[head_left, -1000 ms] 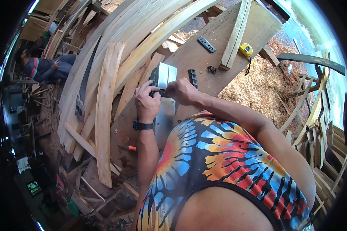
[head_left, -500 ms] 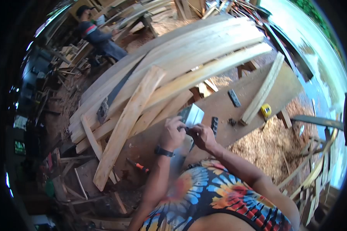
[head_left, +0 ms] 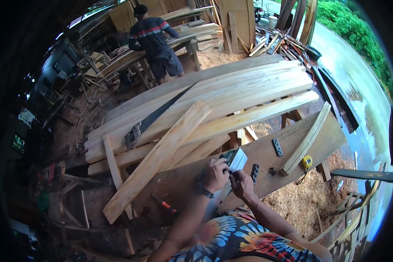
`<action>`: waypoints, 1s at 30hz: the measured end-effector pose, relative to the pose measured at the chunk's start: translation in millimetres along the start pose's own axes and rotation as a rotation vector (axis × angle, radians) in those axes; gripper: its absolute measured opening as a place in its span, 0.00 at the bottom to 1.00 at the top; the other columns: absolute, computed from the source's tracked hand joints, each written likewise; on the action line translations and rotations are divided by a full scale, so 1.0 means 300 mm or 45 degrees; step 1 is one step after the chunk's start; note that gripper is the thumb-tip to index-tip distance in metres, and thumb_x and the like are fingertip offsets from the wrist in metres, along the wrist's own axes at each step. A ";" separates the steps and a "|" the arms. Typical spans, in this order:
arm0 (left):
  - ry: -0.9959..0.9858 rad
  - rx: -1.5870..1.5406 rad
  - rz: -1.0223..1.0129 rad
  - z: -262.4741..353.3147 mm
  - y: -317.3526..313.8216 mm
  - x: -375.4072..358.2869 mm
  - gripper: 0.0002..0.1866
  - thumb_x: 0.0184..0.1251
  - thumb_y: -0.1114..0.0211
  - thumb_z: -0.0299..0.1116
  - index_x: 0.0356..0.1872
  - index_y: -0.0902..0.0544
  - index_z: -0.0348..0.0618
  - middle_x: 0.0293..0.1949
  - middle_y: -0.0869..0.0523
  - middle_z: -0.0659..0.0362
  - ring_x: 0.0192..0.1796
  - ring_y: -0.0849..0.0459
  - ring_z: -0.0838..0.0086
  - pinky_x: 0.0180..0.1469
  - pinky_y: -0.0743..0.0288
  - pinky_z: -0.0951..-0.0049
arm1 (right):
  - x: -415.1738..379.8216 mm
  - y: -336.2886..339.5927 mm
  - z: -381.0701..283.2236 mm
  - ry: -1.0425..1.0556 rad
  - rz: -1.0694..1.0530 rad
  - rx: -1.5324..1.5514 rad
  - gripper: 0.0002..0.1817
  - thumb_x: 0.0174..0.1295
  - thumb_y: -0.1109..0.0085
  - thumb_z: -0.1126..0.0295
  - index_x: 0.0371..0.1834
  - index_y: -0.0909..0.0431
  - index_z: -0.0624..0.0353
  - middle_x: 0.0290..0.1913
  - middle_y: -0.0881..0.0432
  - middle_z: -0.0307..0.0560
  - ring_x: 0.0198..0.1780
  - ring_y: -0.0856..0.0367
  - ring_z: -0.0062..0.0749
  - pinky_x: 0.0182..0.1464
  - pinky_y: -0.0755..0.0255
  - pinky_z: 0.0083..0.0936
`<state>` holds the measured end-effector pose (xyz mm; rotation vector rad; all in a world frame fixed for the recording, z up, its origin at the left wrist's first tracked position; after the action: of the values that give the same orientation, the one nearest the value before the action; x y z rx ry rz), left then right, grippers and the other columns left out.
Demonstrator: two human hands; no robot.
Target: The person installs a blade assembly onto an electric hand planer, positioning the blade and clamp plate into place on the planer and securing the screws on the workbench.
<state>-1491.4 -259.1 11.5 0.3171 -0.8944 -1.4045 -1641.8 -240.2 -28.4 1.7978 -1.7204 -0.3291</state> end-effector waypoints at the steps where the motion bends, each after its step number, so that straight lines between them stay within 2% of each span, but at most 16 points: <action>1: 0.007 -0.018 -0.004 -0.010 -0.006 0.000 0.03 0.53 0.32 0.27 0.27 0.12 0.44 0.51 0.10 0.52 0.52 0.17 0.50 0.60 0.24 0.52 | 0.003 -0.001 0.000 -0.011 -0.035 -0.049 0.13 0.65 0.33 0.64 0.31 0.20 0.62 0.32 0.16 0.61 0.36 0.16 0.61 0.38 0.24 0.47; 3: 0.030 -0.063 0.002 -0.027 -0.021 -0.004 0.03 0.52 0.33 0.28 0.27 0.12 0.44 0.51 0.10 0.52 0.52 0.17 0.51 0.62 0.26 0.52 | 0.012 -0.005 0.003 -0.064 -0.099 -0.144 0.17 0.68 0.36 0.60 0.29 0.22 0.63 0.30 0.18 0.64 0.36 0.17 0.63 0.37 0.25 0.50; 6: -0.003 -0.018 0.049 -0.014 -0.011 -0.002 0.05 0.50 0.34 0.26 0.29 0.12 0.42 0.49 0.10 0.47 0.49 0.15 0.47 0.55 0.20 0.52 | 0.024 -0.010 0.002 -0.204 -0.223 -0.263 0.22 0.73 0.43 0.52 0.31 0.22 0.61 0.34 0.15 0.64 0.37 0.15 0.64 0.39 0.24 0.53; 10: 0.000 -0.074 0.118 -0.019 -0.013 -0.001 0.04 0.51 0.35 0.30 0.25 0.14 0.43 0.43 0.10 0.52 0.42 0.16 0.47 0.50 0.22 0.51 | 0.011 -0.026 0.013 -0.108 -0.059 -0.178 0.22 0.73 0.45 0.54 0.30 0.24 0.63 0.29 0.16 0.65 0.35 0.16 0.66 0.39 0.24 0.52; 11: -0.004 -0.096 0.176 -0.028 -0.023 -0.002 0.03 0.51 0.35 0.30 0.24 0.15 0.43 0.38 0.11 0.54 0.40 0.17 0.49 0.49 0.24 0.50 | 0.009 -0.025 0.006 -0.076 -0.060 -0.139 0.20 0.74 0.46 0.56 0.31 0.24 0.63 0.29 0.16 0.65 0.35 0.16 0.67 0.39 0.24 0.52; 14: 0.079 -0.124 0.066 -0.033 -0.035 0.007 0.01 0.51 0.33 0.31 0.23 0.16 0.49 0.34 0.13 0.60 0.44 0.16 0.56 0.53 0.29 0.53 | 0.010 -0.045 0.039 -0.096 -0.106 -0.256 0.18 0.74 0.48 0.58 0.33 0.23 0.63 0.30 0.17 0.65 0.36 0.16 0.67 0.39 0.24 0.52; 16: 0.081 -0.108 0.086 -0.035 -0.038 0.007 0.00 0.51 0.33 0.32 0.24 0.15 0.51 0.34 0.13 0.59 0.46 0.16 0.55 0.53 0.29 0.53 | 0.008 -0.063 0.080 -0.051 -0.196 -0.383 0.16 0.75 0.49 0.60 0.36 0.22 0.60 0.32 0.18 0.65 0.39 0.16 0.66 0.40 0.24 0.53; 18: 0.038 -0.085 0.147 -0.016 -0.011 0.007 0.02 0.49 0.35 0.30 0.23 0.14 0.47 0.32 0.12 0.57 0.41 0.15 0.51 0.49 0.24 0.49 | 0.012 -0.074 0.093 0.009 -0.242 -0.536 0.15 0.74 0.49 0.60 0.37 0.20 0.59 0.33 0.18 0.65 0.40 0.16 0.66 0.40 0.25 0.53; 19: 0.058 -0.087 0.150 -0.014 -0.008 0.004 0.02 0.49 0.35 0.29 0.23 0.14 0.48 0.33 0.12 0.57 0.43 0.15 0.52 0.50 0.25 0.49 | 0.008 -0.048 0.054 -0.102 -0.182 -0.360 0.15 0.74 0.49 0.59 0.40 0.20 0.59 0.36 0.17 0.66 0.42 0.16 0.67 0.40 0.26 0.54; 22: 0.075 -0.074 0.141 -0.014 -0.010 0.001 0.03 0.48 0.35 0.29 0.23 0.14 0.48 0.33 0.12 0.57 0.44 0.15 0.52 0.51 0.26 0.50 | -0.012 -0.011 -0.028 -0.096 -0.028 -0.046 0.15 0.75 0.49 0.58 0.41 0.22 0.60 0.36 0.17 0.66 0.41 0.17 0.69 0.40 0.26 0.54; 25: 0.098 -0.086 0.135 -0.020 -0.014 0.005 0.03 0.49 0.35 0.29 0.23 0.14 0.48 0.33 0.12 0.57 0.44 0.16 0.52 0.51 0.26 0.51 | -0.006 -0.019 0.000 -0.096 -0.098 -0.069 0.15 0.74 0.49 0.59 0.41 0.23 0.61 0.37 0.16 0.66 0.41 0.18 0.69 0.40 0.26 0.52; 28: 0.104 -0.096 0.122 -0.025 -0.029 0.005 0.03 0.49 0.35 0.28 0.23 0.13 0.48 0.34 0.11 0.57 0.44 0.16 0.52 0.51 0.26 0.51 | 0.001 -0.031 0.043 -0.037 -0.185 -0.321 0.14 0.74 0.49 0.60 0.41 0.23 0.61 0.36 0.16 0.65 0.41 0.18 0.69 0.40 0.26 0.53; 30: 0.106 -0.086 0.121 -0.027 -0.028 0.008 0.04 0.49 0.35 0.28 0.23 0.13 0.48 0.33 0.11 0.57 0.44 0.16 0.53 0.51 0.27 0.51 | -0.004 -0.020 0.016 -0.039 -0.090 -0.238 0.14 0.73 0.49 0.60 0.40 0.23 0.61 0.36 0.16 0.66 0.40 0.18 0.69 0.40 0.26 0.54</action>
<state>-1491.9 -265.3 1.5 0.2762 -0.7820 -1.3211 -1639.9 -240.4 -35.8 1.7272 -1.5932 -0.5318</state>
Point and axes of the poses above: each hand's wrist, its own x-axis towards the middle knuckle, its own y-axis out of the back of the hand, z = x × y, the point moved 6 cm from there along x, towards the middle knuckle
